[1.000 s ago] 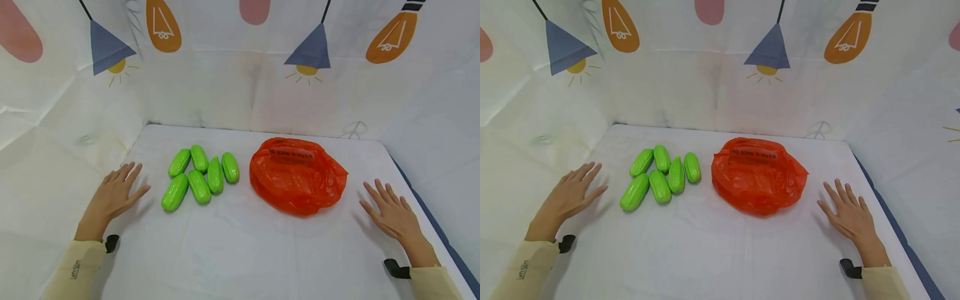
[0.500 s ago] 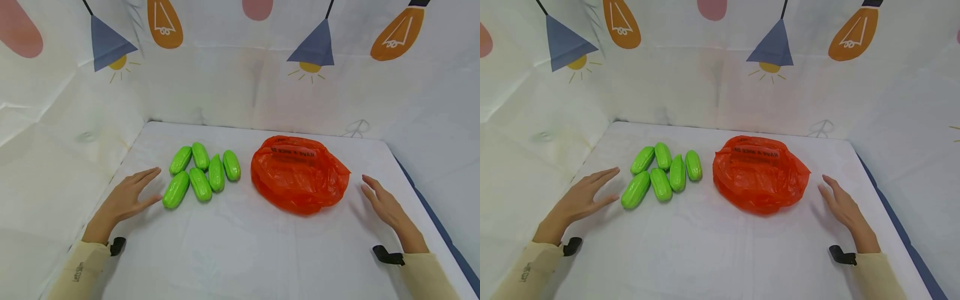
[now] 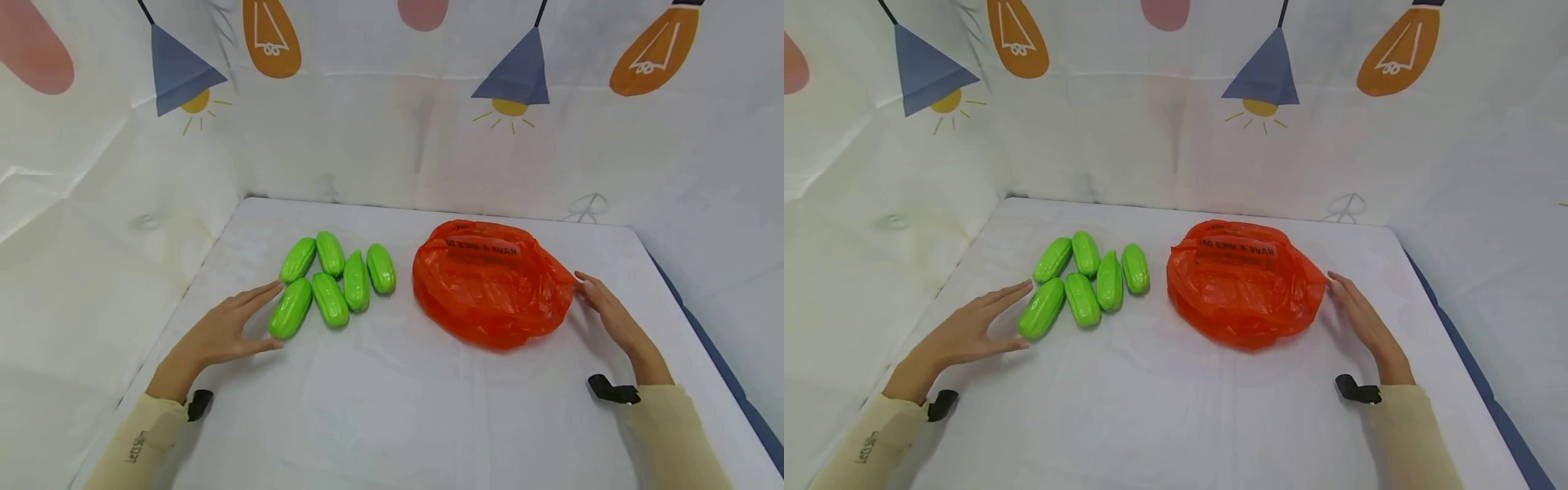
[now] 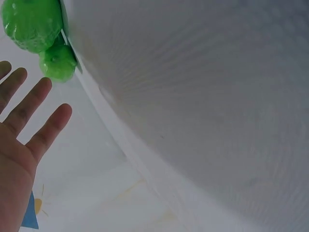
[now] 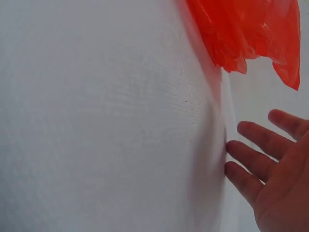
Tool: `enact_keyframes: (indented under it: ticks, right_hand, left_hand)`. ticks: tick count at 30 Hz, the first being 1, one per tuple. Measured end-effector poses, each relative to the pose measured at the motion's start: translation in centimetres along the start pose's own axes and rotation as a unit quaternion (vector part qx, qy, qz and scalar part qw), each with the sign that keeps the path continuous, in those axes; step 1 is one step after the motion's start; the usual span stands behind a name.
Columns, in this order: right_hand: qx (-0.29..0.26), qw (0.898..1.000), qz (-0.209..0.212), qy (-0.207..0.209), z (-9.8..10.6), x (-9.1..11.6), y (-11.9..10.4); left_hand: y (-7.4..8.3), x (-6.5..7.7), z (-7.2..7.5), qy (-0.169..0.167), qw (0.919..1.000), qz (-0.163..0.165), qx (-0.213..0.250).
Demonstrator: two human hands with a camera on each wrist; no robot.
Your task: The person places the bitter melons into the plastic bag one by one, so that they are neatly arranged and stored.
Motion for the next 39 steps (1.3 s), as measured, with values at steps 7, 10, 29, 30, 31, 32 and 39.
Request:
enact_keyframes:
  ticks: [7, 10, 29, 30, 31, 32, 39]
  right_hand:
    - [-0.008, 1.0, 0.011, 0.008, 0.4, -0.5, -0.5]
    - [-0.009, 1.0, 0.009, 0.006, 0.3, -0.6, -0.5]
    - [-0.081, 0.997, 0.006, -0.017, -0.6, -1.3, 0.8]
    - [-0.092, 0.995, 0.006, -0.024, -0.7, -1.3, 0.9]
    - [-0.103, 0.994, 0.005, -0.03, -0.8, -1.2, 1.0]
    - [-0.112, 0.993, 0.007, -0.035, -0.9, -1.2, 1.0]
    - [-0.134, 0.99, 0.013, -0.052, -1.2, -1.0, 1.1]
  left_hand:
    - [1.0, -0.1, -0.4, -0.018, 0.9997, -0.013, 0.004]
    - [1.2, -0.1, -0.6, -0.026, 0.9995, -0.016, 0.005]
    - [1.4, -0.9, -1.4, -0.04, 0.9983, -0.042, 0.004]
    - [1.5, -1.0, -1.3, -0.034, 0.9981, -0.05, 0.004]
    - [1.7, -1.1, -1.2, -0.029, 0.9978, -0.059, 0.002]
    - [1.9, -1.2, -1.2, -0.024, 0.9974, -0.068, 0.001]
    - [2.3, -1.6, -1.3, -0.022, 0.9969, -0.075, 0.002]
Point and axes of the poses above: each hand's wrist, its own x-axis away from the middle knuckle, its own z-axis out of the back of the hand, y = z × x, the point moved 10 cm from there along -x, towards the middle knuckle, and after that the axes turned 1 degree about -z, right-handed, at the moved point
